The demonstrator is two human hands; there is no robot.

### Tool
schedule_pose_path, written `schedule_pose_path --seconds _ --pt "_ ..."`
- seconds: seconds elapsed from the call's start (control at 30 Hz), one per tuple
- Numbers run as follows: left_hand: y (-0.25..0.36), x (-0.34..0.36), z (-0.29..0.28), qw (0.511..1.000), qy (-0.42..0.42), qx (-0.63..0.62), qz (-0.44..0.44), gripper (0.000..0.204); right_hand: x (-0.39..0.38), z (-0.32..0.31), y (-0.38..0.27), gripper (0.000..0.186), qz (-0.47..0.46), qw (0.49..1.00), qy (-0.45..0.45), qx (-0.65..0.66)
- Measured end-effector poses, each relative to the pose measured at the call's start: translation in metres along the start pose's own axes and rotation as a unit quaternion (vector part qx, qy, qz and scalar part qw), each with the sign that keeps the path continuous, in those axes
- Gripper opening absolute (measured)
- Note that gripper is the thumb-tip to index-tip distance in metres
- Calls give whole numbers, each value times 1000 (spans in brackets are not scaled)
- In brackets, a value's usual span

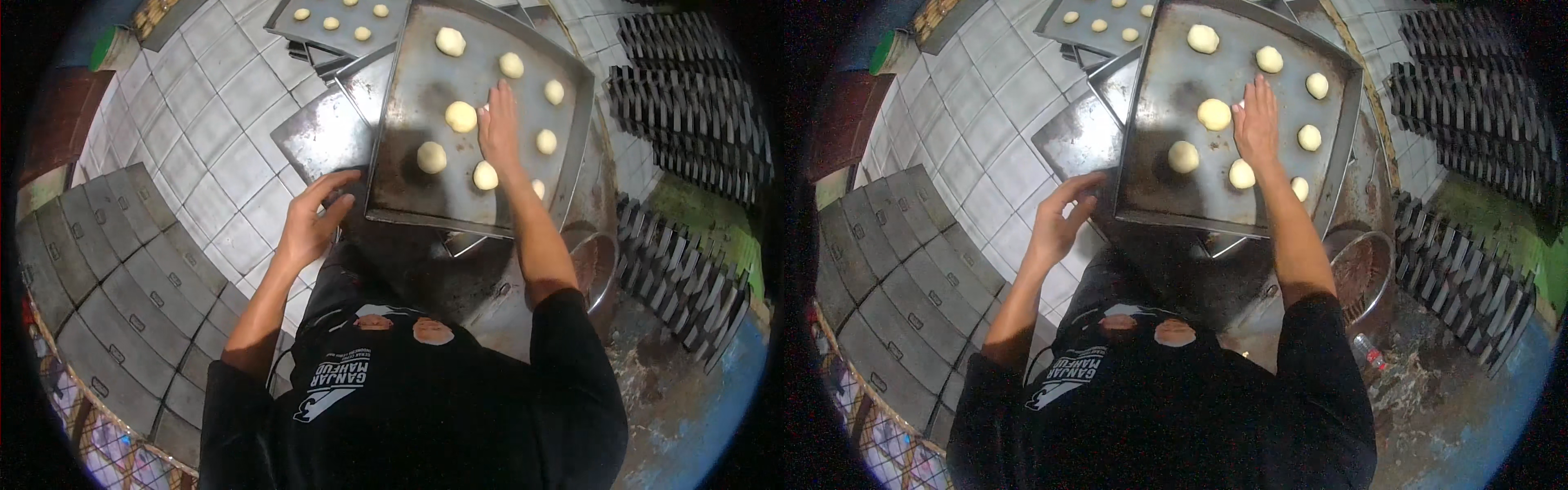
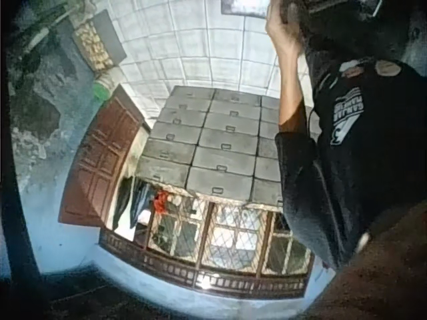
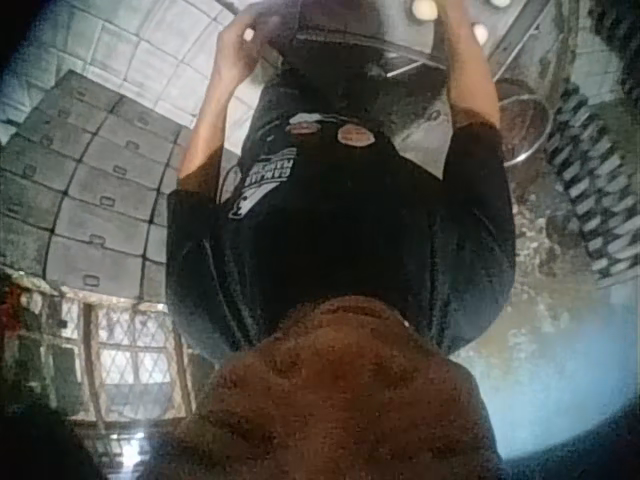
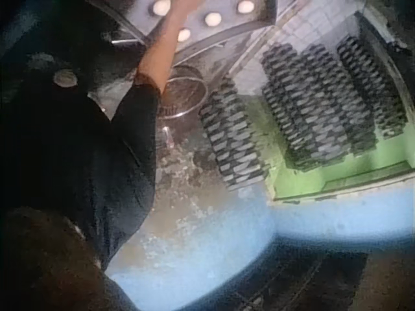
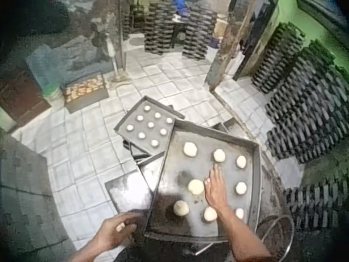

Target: The person prepares filled dough balls by filling pieces of dough with chocolate paste from a bowl, sealing and shaping the dough by hand, and arranging the dough balls onto baking trays.

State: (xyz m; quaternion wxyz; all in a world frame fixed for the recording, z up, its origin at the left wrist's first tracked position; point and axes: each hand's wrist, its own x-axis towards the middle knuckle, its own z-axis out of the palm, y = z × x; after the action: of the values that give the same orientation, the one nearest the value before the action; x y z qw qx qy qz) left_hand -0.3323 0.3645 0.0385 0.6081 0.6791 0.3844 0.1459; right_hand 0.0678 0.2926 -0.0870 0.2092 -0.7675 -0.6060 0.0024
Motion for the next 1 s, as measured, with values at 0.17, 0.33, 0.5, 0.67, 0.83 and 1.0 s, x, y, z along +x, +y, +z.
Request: schedule_pose_path --seconds 0.17,0.33,0.5,0.67,0.83,1.0 --pt "4 14 10 999 -14 0 45 34 33 -17 19 51 64 978 -160 118" --pt "44 13 41 997 -40 22 62 30 28 -55 -58 42 140 982 -90 86" --pt "23 -13 100 997 -22 -24 66 29 -53 -52 -127 29 133 989 10 62" --pt "21 -70 170 931 -23 -356 -76 38 -199 -151 -232 33 213 931 64 291" --pt "31 -174 261 983 -87 -159 0 42 -362 -169 -257 34 303 861 242 327" --pt "21 -255 313 974 -162 -152 -42 44 -470 -160 -283 29 428 623 339 560"
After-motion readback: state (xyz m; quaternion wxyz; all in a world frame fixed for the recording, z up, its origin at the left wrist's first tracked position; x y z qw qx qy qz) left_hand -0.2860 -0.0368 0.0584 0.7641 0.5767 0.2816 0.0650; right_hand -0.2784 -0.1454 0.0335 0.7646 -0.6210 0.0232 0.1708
